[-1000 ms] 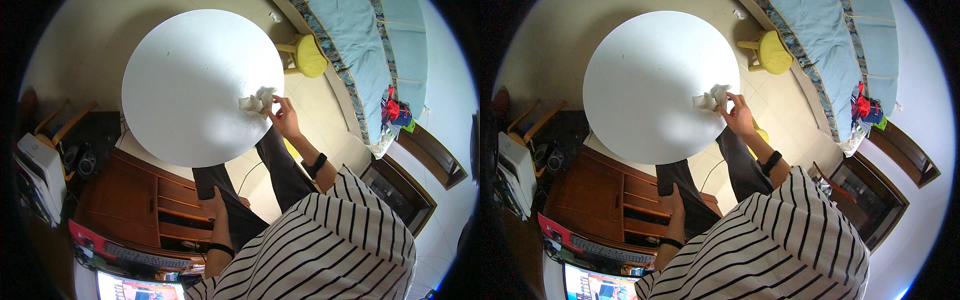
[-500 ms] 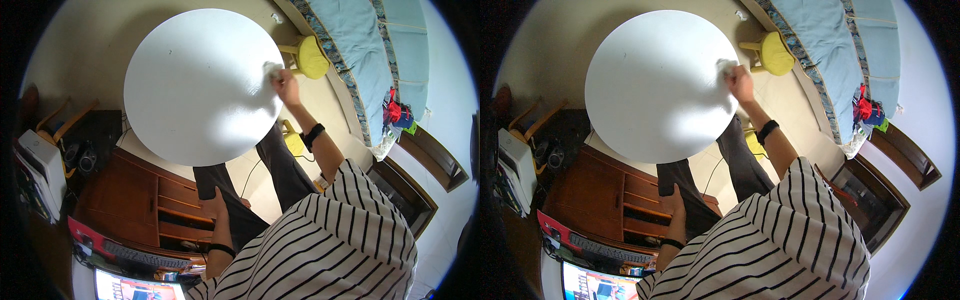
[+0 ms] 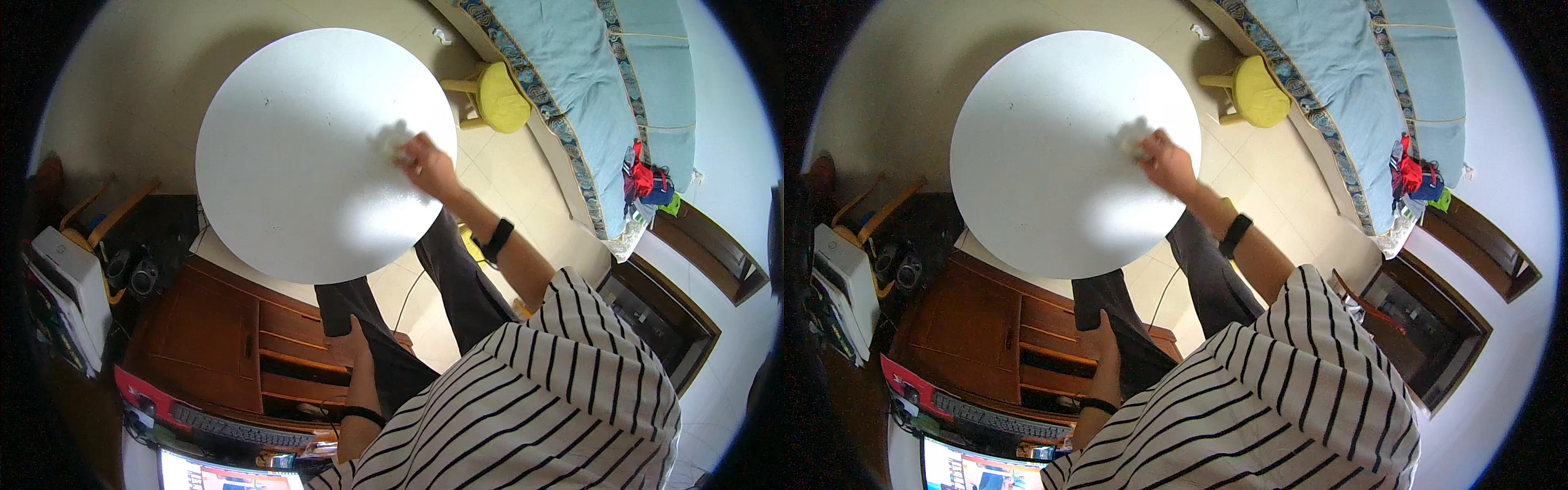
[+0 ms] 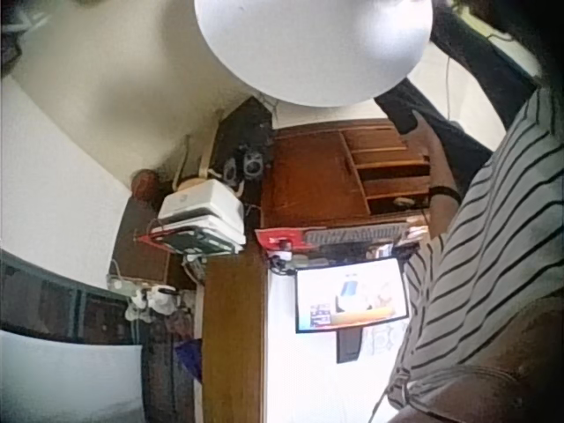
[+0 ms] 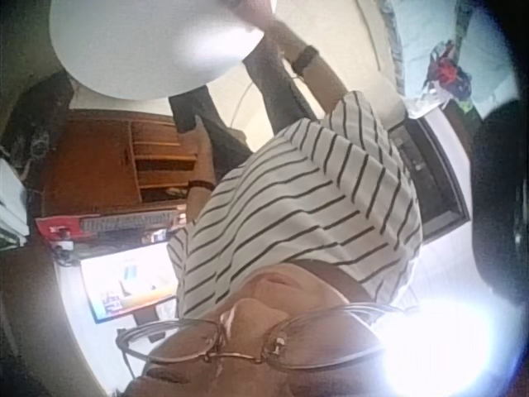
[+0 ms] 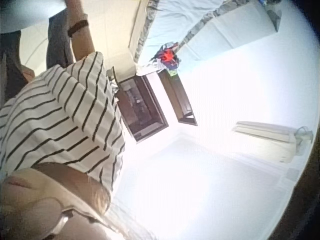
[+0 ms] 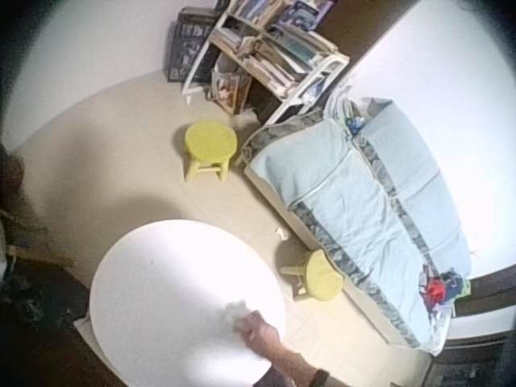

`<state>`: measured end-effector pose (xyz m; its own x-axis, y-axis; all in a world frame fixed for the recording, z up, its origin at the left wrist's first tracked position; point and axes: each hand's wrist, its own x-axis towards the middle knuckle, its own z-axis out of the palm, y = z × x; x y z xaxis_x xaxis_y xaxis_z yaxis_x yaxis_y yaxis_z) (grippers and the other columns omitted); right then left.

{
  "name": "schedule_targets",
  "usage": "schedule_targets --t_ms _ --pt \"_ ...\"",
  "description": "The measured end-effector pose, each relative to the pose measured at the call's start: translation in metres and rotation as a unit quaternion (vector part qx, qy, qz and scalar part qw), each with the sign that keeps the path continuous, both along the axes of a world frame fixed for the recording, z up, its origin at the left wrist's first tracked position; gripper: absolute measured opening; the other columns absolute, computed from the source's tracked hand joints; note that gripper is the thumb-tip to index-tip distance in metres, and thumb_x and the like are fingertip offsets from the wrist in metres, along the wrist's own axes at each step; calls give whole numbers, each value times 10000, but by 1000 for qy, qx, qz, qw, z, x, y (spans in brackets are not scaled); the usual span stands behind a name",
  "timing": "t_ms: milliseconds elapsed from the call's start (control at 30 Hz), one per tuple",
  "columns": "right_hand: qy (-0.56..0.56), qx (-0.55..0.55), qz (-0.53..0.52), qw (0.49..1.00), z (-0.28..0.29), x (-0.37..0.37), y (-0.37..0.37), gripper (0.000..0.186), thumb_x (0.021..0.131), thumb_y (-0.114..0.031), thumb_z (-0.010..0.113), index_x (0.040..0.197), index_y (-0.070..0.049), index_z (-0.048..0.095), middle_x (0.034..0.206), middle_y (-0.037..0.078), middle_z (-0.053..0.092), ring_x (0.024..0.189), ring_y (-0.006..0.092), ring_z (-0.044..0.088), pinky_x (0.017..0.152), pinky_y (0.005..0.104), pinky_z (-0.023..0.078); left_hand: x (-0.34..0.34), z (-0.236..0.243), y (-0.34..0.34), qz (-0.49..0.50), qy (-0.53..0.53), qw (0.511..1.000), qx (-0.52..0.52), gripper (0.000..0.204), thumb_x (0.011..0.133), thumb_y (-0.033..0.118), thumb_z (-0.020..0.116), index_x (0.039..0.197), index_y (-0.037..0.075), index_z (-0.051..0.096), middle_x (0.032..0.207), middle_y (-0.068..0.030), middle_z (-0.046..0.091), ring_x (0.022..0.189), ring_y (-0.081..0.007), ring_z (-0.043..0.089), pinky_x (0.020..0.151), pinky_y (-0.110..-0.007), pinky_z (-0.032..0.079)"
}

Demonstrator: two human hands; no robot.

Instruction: The person wipes a white round table with a cloth, then moves to the kitchen to wash a plastic container and several dishes in the sink. They also open the refrigerator and briefly handle a bag on the sofa before returning to wash more items.

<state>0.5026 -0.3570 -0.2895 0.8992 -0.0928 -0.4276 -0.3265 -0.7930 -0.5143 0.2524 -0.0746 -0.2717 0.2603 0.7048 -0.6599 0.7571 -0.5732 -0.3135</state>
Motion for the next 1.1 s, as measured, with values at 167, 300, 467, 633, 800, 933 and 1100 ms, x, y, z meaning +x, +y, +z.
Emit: schedule_targets --t_ms 167,300,467,633,800,933,1100 --pt "-10 -114 1 993 -3 35 -12 335 673 -307 710 927 -99 642 893 91 590 725 251 614 649 363 505 6 4 1 1 16 1000 -2 898 622 601 681 1155 -77 429 1004 -219 573 896 -334 587 762 -419 493" --pt "102 -130 3 986 -4 53 -12 393 641 -396 726 859 -76 662 795 98 632 724 262 618 665 352 496 11 3 0 -8 15 1000 -6 901 625 609 673 1156 -77 430 1008 -215 573 907 -333 583 771 -413 489" --pt "124 -144 46 981 -7 65 -18 414 633 -430 717 840 -74 670 746 109 649 737 260 631 683 346 498 9 0 1 -2 6 1000 -11 916 629 622 662 1175 -72 417 1031 -214 565 928 -325 576 782 -404 485" --pt "124 -160 53 978 -18 62 -20 433 641 -451 704 835 -64 674 746 117 650 727 268 634 697 344 507 11 1 0 -9 15 1000 0 914 632 624 658 1182 -63 414 1031 -208 559 930 -320 575 778 -396 487" --pt "146 -173 73 971 -20 68 -23 424 648 -440 699 834 -60 678 756 118 655 725 264 635 697 348 507 16 3 0 -7 41 999 9 895 634 621 661 1165 -60 425 1037 -198 552 932 -315 570 779 -399 487" --pt "148 -181 79 969 -17 70 -21 419 651 -445 699 822 -63 682 759 118 657 723 261 634 689 344 508 10 -2 2 30 32 999 -25 981 629 610 675 1226 -102 360 1102 -235 531 981 -331 559 808 -420 483" --pt "166 -191 72 965 -21 74 -24 421 657 -469 694 792 -69 689 737 107 653 738 249 637 687 338 508 1 -12 4 6 29 1000 4 889 633 624 661 1149 -65 436 1077 -207 526 960 -316 554 805 -400 481"
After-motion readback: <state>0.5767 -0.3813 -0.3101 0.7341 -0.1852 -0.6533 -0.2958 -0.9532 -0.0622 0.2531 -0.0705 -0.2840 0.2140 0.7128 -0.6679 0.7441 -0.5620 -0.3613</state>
